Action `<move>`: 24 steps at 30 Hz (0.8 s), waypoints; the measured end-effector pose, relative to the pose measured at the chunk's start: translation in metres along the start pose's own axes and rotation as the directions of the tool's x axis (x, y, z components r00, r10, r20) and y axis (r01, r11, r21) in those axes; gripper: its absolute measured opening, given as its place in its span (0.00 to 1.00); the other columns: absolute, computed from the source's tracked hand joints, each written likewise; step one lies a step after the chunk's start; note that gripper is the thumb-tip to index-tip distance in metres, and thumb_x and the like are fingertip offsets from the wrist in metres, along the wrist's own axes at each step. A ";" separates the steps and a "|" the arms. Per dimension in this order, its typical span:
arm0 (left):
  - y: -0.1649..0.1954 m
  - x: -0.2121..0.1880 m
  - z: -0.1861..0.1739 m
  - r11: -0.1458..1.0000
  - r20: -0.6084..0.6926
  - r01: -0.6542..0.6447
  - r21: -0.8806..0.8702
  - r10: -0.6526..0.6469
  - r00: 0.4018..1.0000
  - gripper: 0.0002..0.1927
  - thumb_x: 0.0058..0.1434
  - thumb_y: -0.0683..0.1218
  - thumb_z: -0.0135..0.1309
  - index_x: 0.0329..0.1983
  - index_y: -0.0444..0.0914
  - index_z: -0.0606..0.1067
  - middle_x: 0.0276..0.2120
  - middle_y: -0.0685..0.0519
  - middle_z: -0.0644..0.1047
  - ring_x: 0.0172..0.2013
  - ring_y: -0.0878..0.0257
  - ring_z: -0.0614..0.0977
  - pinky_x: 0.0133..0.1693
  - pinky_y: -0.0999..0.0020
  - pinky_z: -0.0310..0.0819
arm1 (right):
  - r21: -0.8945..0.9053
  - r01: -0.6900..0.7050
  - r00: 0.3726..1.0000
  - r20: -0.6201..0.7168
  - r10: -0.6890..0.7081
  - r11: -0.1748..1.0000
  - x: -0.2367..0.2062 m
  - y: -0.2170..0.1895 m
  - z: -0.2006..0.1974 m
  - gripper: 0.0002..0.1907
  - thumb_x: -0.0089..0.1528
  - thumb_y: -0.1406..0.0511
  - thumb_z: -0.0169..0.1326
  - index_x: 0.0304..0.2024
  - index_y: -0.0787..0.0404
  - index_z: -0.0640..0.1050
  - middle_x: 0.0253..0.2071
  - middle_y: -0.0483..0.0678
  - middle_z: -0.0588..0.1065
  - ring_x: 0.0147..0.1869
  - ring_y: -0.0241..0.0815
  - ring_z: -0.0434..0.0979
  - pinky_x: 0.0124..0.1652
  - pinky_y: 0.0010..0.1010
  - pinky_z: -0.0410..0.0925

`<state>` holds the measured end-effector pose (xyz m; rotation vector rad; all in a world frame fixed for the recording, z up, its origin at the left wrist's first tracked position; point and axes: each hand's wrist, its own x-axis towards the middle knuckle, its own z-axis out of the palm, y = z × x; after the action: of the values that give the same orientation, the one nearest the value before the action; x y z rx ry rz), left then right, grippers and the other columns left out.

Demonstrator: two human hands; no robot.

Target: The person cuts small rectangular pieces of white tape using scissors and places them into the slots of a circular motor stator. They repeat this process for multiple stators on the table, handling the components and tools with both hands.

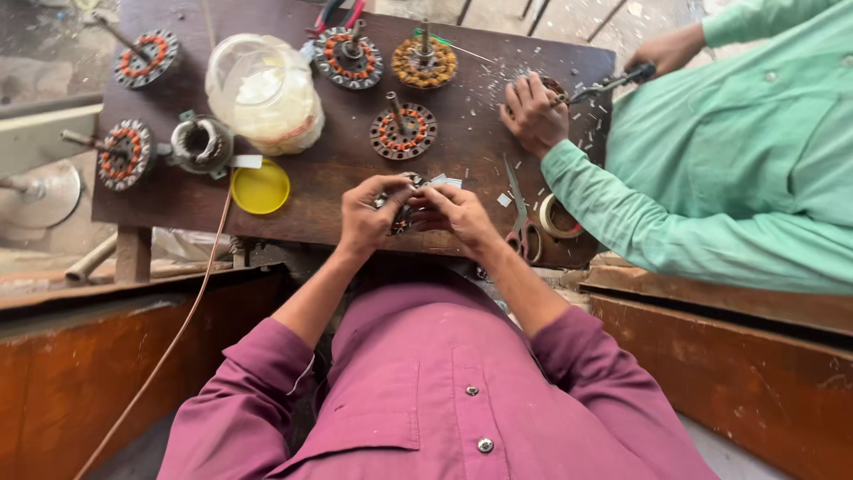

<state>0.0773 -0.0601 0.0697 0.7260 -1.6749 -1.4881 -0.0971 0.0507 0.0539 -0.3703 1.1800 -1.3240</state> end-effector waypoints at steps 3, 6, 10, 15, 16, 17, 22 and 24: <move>-0.003 0.009 -0.002 0.986 -0.060 0.088 -0.141 -0.098 0.993 0.08 0.65 0.38 0.62 0.47 0.34 0.82 0.39 0.53 0.83 0.39 0.70 0.82 0.44 0.76 0.78 | -0.819 0.083 0.916 -0.161 -0.367 0.567 -0.026 -0.012 -0.040 0.12 0.65 0.63 0.57 0.48 0.61 0.82 0.45 0.53 0.83 0.46 0.45 0.84 0.47 0.36 0.76; -0.010 0.012 -0.006 0.943 -0.073 0.169 -0.286 -0.197 0.978 0.09 0.65 0.38 0.62 0.48 0.33 0.82 0.38 0.54 0.83 0.38 0.71 0.81 0.42 0.77 0.78 | -0.964 -0.009 0.861 -0.143 -0.488 0.266 -0.044 -0.009 -0.063 0.13 0.61 0.62 0.61 0.45 0.62 0.83 0.46 0.54 0.82 0.49 0.50 0.83 0.50 0.39 0.74; -0.013 0.014 -0.005 0.952 -0.051 0.185 -0.244 -0.203 0.978 0.09 0.65 0.38 0.62 0.49 0.34 0.82 0.38 0.55 0.83 0.37 0.73 0.82 0.41 0.78 0.77 | -0.938 0.090 0.923 -0.047 -0.381 0.335 -0.025 0.013 -0.052 0.14 0.60 0.60 0.61 0.44 0.60 0.82 0.45 0.53 0.81 0.49 0.50 0.83 0.51 0.39 0.73; -0.004 0.029 0.014 0.983 0.007 0.079 0.167 -0.081 0.997 0.12 0.64 0.42 0.63 0.50 0.36 0.83 0.38 0.53 0.85 0.35 0.69 0.82 0.39 0.73 0.76 | -0.994 -0.026 0.913 -0.065 -0.402 0.102 0.017 0.037 -0.016 0.18 0.55 0.59 0.64 0.43 0.63 0.79 0.43 0.59 0.77 0.48 0.61 0.77 0.46 0.51 0.70; -0.002 0.033 0.018 0.968 0.032 0.047 0.248 -0.057 0.998 0.12 0.64 0.44 0.63 0.50 0.37 0.83 0.39 0.52 0.85 0.35 0.68 0.83 0.39 0.72 0.77 | -0.995 -0.055 0.923 -0.082 -0.375 0.084 0.022 0.036 -0.015 0.17 0.55 0.60 0.64 0.42 0.62 0.80 0.43 0.59 0.77 0.49 0.61 0.77 0.47 0.50 0.70; -0.001 0.036 0.021 0.972 0.068 0.057 0.226 -0.074 0.995 0.14 0.65 0.44 0.61 0.53 0.36 0.81 0.39 0.52 0.85 0.36 0.67 0.83 0.41 0.72 0.77 | -0.995 -0.081 0.934 -0.098 -0.344 0.064 0.027 0.032 -0.012 0.15 0.55 0.60 0.64 0.41 0.62 0.80 0.43 0.59 0.77 0.49 0.61 0.77 0.48 0.50 0.70; -0.010 0.033 0.011 0.899 0.043 -0.216 0.380 0.216 0.975 0.19 0.68 0.42 0.57 0.61 0.32 0.76 0.52 0.42 0.81 0.51 0.55 0.80 0.50 0.67 0.76 | -0.972 -0.129 0.939 -0.184 -0.291 0.196 0.025 0.015 -0.012 0.11 0.57 0.62 0.63 0.41 0.58 0.83 0.41 0.57 0.80 0.47 0.58 0.81 0.48 0.46 0.72; -0.018 0.020 -0.003 0.945 -0.046 -0.008 0.328 0.025 0.999 0.16 0.69 0.42 0.56 0.58 0.33 0.77 0.51 0.45 0.81 0.50 0.60 0.81 0.52 0.67 0.76 | -0.927 -0.024 0.868 -0.206 -0.452 0.375 0.010 0.009 -0.008 0.15 0.57 0.61 0.65 0.44 0.61 0.82 0.38 0.57 0.81 0.42 0.57 0.82 0.44 0.44 0.73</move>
<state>0.0675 -0.0814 0.0553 0.9143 -1.9088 -1.1800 -0.1008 0.0481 0.0394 -1.1243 2.3153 -0.8300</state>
